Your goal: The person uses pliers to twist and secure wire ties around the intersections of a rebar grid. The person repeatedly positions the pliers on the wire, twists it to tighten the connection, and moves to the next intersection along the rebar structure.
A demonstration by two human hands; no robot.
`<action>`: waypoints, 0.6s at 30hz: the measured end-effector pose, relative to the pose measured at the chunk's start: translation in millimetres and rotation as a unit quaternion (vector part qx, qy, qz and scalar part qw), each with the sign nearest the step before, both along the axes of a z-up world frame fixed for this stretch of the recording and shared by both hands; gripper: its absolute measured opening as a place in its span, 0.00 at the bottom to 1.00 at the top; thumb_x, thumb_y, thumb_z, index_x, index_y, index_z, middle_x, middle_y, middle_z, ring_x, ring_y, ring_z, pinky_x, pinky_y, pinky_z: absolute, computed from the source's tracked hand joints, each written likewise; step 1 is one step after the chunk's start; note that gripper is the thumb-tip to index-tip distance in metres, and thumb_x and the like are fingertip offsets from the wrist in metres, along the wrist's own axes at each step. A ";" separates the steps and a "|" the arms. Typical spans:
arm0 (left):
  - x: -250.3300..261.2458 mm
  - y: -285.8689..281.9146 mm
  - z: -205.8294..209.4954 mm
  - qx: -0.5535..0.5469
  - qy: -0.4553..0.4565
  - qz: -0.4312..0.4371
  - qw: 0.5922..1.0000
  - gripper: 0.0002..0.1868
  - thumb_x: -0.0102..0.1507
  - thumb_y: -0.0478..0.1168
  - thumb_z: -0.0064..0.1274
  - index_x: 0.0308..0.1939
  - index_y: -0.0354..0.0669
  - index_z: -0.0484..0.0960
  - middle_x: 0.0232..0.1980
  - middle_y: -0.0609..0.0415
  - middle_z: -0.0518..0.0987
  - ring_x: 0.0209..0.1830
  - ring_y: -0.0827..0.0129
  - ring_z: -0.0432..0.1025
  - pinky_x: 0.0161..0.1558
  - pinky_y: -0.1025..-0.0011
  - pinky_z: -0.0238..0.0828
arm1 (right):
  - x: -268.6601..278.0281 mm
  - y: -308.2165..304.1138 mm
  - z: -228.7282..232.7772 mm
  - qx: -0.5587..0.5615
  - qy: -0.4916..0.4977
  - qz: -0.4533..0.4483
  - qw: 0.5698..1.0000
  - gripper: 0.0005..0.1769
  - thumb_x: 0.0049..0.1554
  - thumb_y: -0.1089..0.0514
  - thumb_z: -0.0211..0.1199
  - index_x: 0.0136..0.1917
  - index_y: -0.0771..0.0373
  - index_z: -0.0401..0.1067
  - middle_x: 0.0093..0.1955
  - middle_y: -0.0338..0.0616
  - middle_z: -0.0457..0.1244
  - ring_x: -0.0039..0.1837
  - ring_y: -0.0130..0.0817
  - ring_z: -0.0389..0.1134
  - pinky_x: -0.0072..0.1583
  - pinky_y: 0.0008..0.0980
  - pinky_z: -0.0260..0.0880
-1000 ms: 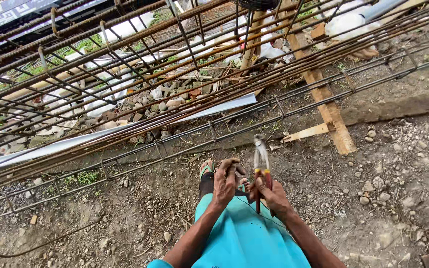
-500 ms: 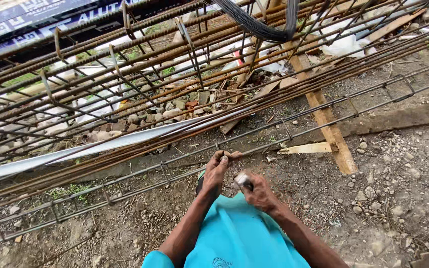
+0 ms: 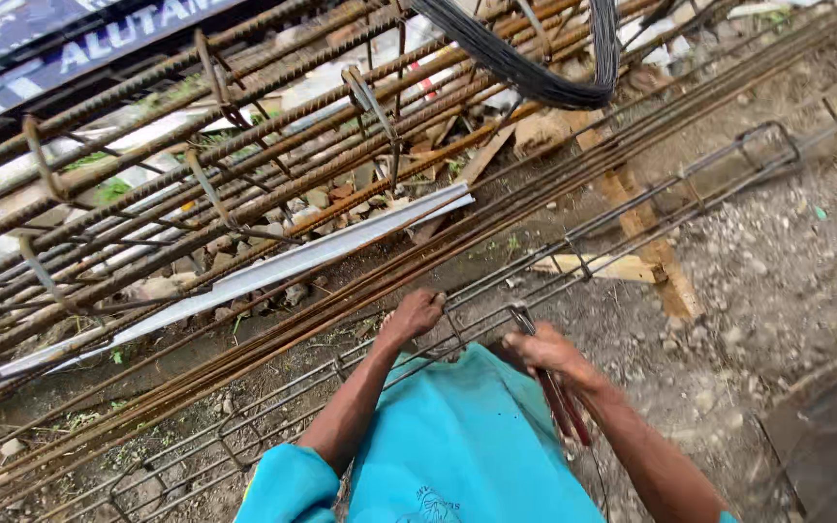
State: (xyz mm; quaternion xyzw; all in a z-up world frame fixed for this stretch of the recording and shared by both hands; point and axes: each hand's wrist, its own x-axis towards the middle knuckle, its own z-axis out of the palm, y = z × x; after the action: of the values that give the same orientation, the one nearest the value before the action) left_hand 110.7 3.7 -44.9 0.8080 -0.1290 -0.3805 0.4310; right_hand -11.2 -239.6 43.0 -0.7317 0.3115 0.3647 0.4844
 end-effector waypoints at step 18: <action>-8.4 13.2 74.9 -0.094 -0.172 0.157 0.968 0.08 0.64 0.39 0.57 0.38 0.40 0.89 0.41 0.43 0.85 0.46 0.48 0.79 0.51 0.59 0.77 | 46.6 70.2 -28.2 -0.061 -0.060 0.082 0.993 0.10 0.51 0.55 0.64 0.39 0.65 0.79 0.31 0.52 0.66 0.36 0.42 0.66 0.41 0.41 0.65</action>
State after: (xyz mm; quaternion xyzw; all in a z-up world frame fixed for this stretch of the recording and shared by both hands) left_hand 102.4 16.9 30.1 0.8275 -0.1075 -0.1496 0.5304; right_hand 35.3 -169.4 14.8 -0.8037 0.2421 0.3391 0.4248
